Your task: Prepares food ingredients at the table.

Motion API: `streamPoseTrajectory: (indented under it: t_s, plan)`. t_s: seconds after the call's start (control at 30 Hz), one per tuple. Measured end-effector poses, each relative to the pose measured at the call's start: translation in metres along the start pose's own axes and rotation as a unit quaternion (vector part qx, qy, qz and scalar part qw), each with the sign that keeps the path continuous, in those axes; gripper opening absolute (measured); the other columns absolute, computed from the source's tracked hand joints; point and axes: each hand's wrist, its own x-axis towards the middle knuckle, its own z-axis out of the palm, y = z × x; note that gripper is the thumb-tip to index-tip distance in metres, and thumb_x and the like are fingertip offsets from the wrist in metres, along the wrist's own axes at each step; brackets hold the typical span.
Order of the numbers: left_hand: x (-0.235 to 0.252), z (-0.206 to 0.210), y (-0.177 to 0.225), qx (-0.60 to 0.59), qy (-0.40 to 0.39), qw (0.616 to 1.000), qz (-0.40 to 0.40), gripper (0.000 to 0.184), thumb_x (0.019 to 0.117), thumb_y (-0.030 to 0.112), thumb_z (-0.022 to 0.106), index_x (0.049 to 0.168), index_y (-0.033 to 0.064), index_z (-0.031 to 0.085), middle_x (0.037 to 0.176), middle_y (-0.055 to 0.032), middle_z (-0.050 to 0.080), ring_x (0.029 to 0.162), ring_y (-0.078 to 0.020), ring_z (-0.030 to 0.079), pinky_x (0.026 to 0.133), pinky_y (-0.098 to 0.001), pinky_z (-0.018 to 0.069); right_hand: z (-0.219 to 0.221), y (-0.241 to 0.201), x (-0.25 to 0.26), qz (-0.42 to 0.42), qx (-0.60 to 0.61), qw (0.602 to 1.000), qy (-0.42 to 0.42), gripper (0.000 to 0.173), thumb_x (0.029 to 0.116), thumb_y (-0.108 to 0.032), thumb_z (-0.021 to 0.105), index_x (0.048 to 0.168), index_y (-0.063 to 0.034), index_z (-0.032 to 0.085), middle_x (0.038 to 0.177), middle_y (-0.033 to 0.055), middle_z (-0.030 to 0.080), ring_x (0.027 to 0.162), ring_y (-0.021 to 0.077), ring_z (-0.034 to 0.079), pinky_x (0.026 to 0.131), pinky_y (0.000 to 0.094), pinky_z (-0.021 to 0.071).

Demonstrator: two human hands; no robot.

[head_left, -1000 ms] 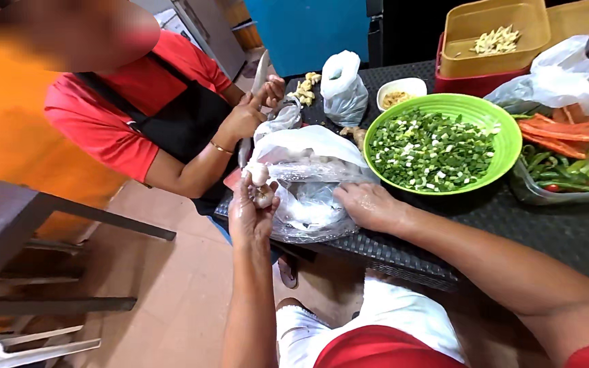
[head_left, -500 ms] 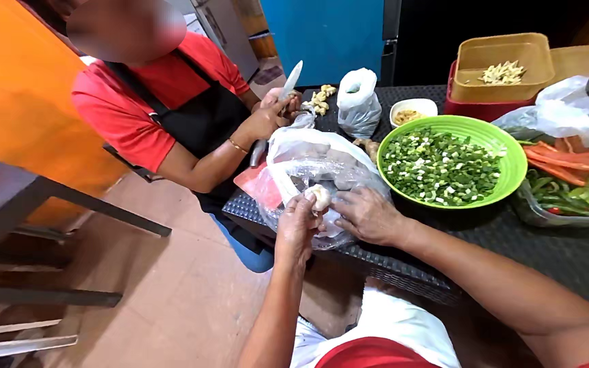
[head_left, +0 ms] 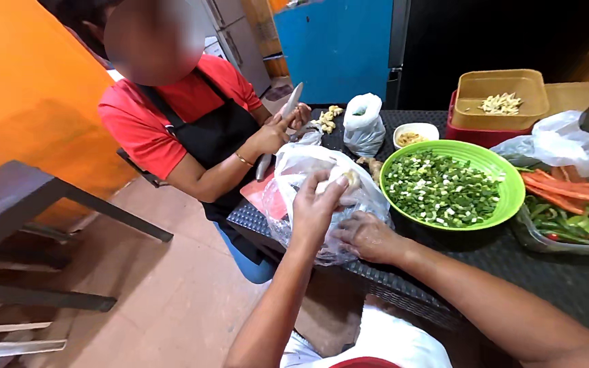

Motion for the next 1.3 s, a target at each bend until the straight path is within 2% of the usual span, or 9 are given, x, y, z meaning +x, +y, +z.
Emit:
streamPoseTrajectory:
  t_s: [0.23,0.47,0.67,0.83,0.93,1.03,1.13,1.23,1.3]
  plan:
    - [0.122,0.054,0.018,0.281,-0.093,0.948,0.117,0.041,0.1006,0.031,0.066,0.128,0.0003,0.064,0.126,-0.0222,0.063,0.117,-0.0323,0.062,0.101,-0.0496,0.0501,0.002,0.0,0.003,0.004,-0.013,1.0,-0.018,0.037,0.1059,-0.031,0.051,0.136,-0.0151,0.065,0.134,0.018,0.065,0.129,0.0448,0.055,0.104,0.064,0.044]
    - [0.181,0.086,-0.048,0.521,-0.093,0.848,0.034,0.043,0.1008,0.028,0.063,0.134,0.0006,0.062,0.144,-0.0272,0.052,0.128,-0.0455,0.056,0.103,-0.0602,0.0489,-0.009,-0.005,0.004,0.022,-0.011,0.997,-0.079,0.038,0.1073,-0.03,0.048,0.135,-0.009,0.064,0.14,0.023,0.059,0.133,0.0451,0.052,0.104,0.0628,0.0427]
    - [0.184,0.065,-0.103,0.611,-0.155,0.776,0.005,0.042,0.1053,0.035,0.055,0.14,0.0136,0.064,0.159,-0.0237,0.041,0.145,-0.044,0.041,0.115,-0.0725,0.0239,-0.008,-0.005,0.005,0.01,0.011,0.998,-0.065,0.039,0.1081,-0.031,0.047,0.132,-0.0059,0.065,0.135,0.0254,0.061,0.13,0.0466,0.054,0.103,0.0609,0.0461]
    - [0.182,0.067,-0.094,0.611,-0.162,0.775,-0.002,0.051,0.1072,0.042,0.049,0.152,0.0179,0.051,0.162,-0.0253,0.035,0.148,-0.0468,0.035,0.115,-0.0742,0.0232,-0.006,-0.004,0.006,0.004,0.006,0.998,-0.065,0.039,0.1085,-0.031,0.047,0.133,-0.0071,0.065,0.133,0.0251,0.061,0.128,0.046,0.055,0.102,0.0597,0.0469]
    - [0.166,0.067,-0.068,0.545,-0.143,0.826,0.032,0.056,0.1062,0.035,0.054,0.155,0.0097,0.045,0.163,-0.0304,0.03,0.15,-0.049,0.031,0.118,-0.0699,0.0248,-0.001,-0.002,0.004,0.003,0.007,0.999,-0.041,0.038,0.1086,-0.031,0.046,0.134,-0.0102,0.064,0.135,0.024,0.061,0.129,0.0455,0.055,0.103,0.0611,0.046]
    - [0.127,0.053,-0.027,0.419,-0.097,0.894,0.128,0.046,0.1059,0.024,0.055,0.146,0.0023,0.054,0.155,-0.0246,0.045,0.142,-0.0354,0.048,0.115,-0.0493,0.0429,-0.007,-0.004,0.006,0.018,0.011,0.997,-0.074,0.04,0.1094,-0.031,0.044,0.141,-0.0125,0.061,0.143,0.0229,0.057,0.135,0.0455,0.05,0.109,0.0636,0.0392]
    - [0.084,0.019,0.0,0.322,-0.042,0.924,0.201,0.036,0.1054,0.021,0.055,0.134,-0.0006,0.062,0.13,-0.0182,0.066,0.114,-0.0229,0.068,0.095,-0.0393,0.0565,0.0,-0.002,0.006,-0.001,-0.002,0.999,-0.038,0.038,0.1079,-0.027,0.047,0.141,-0.0132,0.061,0.139,0.0235,0.06,0.13,0.047,0.054,0.103,0.0646,0.0439]
    - [0.05,-0.014,0.011,0.277,-0.046,0.938,0.205,0.024,0.1058,0.022,0.056,0.114,0.0018,0.066,0.098,-0.0063,0.07,0.077,-0.0081,0.069,0.069,-0.0281,0.0603,-0.003,-0.003,0.007,0.01,-0.004,0.998,-0.065,0.04,0.1087,-0.027,0.045,0.144,-0.0138,0.059,0.143,0.0233,0.057,0.132,0.0467,0.052,0.103,0.0641,0.0423]
    - [0.036,-0.034,0.011,0.344,-0.12,0.915,0.175,0.023,0.1035,0.023,0.06,0.102,0.0019,0.069,0.084,-0.0052,0.07,0.069,-0.0104,0.067,0.067,-0.0329,0.0605,-0.008,-0.005,0.008,0.022,-0.003,0.996,-0.09,0.04,0.1086,-0.026,0.046,0.145,-0.0148,0.058,0.144,0.0219,0.057,0.132,0.0451,0.052,0.104,0.0631,0.0415]
